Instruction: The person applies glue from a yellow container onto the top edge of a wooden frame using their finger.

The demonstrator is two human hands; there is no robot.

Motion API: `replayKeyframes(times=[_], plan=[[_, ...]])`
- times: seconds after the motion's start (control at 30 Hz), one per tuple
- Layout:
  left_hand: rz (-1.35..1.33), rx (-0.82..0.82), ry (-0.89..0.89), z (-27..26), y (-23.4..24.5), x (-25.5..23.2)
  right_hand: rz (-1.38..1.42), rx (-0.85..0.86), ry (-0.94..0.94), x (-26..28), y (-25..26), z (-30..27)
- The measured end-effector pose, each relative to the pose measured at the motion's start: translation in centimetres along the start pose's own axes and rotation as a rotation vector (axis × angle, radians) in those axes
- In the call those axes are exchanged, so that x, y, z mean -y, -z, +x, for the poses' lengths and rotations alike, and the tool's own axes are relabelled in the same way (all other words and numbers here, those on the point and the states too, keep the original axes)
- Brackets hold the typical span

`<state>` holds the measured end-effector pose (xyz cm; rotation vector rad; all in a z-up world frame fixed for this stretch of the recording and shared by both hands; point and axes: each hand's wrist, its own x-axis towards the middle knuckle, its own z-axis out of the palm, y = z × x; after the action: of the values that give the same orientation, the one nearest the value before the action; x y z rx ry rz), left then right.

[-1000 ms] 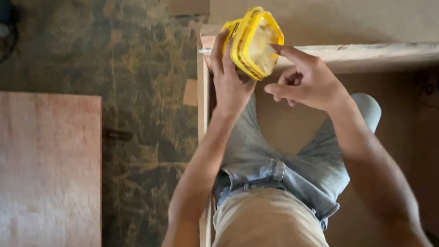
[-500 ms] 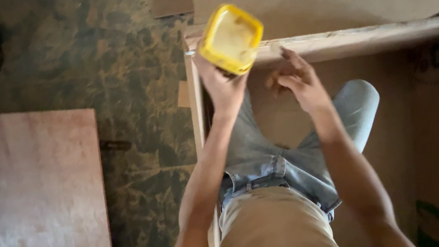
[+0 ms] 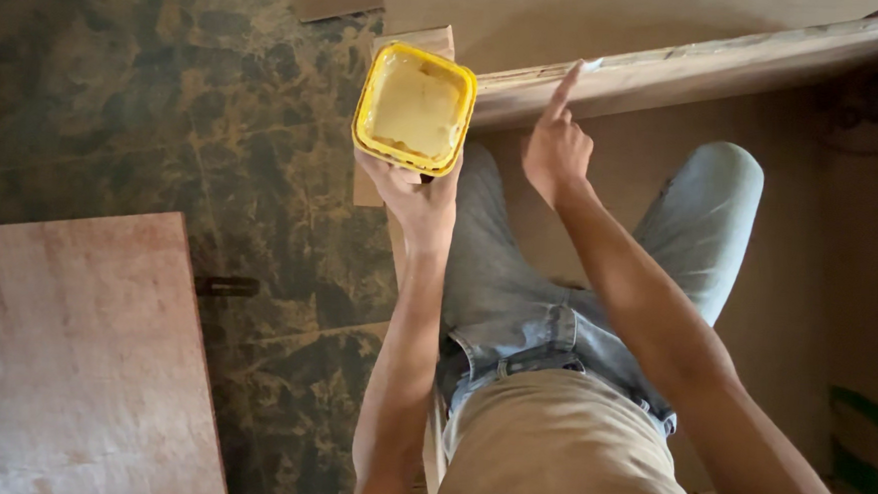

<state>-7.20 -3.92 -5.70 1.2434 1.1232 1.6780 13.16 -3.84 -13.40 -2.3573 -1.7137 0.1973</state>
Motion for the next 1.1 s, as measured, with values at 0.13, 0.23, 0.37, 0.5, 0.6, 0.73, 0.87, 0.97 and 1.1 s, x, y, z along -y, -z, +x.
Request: replayKeyframes(times=[0.13, 0.23, 0.37, 0.5, 0.6, 0.73, 0.87, 0.97, 1.1], plan=[[0.043, 0.012, 0.032, -0.2, 0.0, 0.1, -0.169, 0.374, -0.142, 2.9, 1.4, 0.8], [0.054, -0.017, -0.014, -0.4, 0.0, 0.0, -0.233, 0.413, -0.136, 4.9, 2.2, 1.8], [0.079, -0.008, -0.011, -0.6, 0.1, -0.3, -0.634, 0.489, 0.169, 7.0, 2.8, 3.0], [-0.181, 0.019, 0.103, -0.6, 0.1, -0.7, -0.654, 0.604, 0.054, 9.2, 3.3, 3.7], [-0.149, 0.033, 0.142, -0.1, 0.5, -0.9, -0.621, 0.558, 0.102, 8.5, 3.2, 3.4], [-0.028, 0.058, -0.006, 0.2, 1.1, -0.5, -0.178, 0.349, 0.109, 4.9, 4.3, 4.4], [0.021, 0.023, -0.028, 0.9, 1.9, 0.1, 0.339, 0.309, -0.103, -1.2, 6.6, 1.4], [0.037, -0.016, 0.000, 1.3, 2.0, 0.0, 0.284, 0.024, 0.001, -4.2, 5.5, 0.5], [-0.103, -0.027, 0.062, 1.3, 1.8, -0.1, 0.156, 0.099, -0.131, -4.8, 2.8, 0.9]])
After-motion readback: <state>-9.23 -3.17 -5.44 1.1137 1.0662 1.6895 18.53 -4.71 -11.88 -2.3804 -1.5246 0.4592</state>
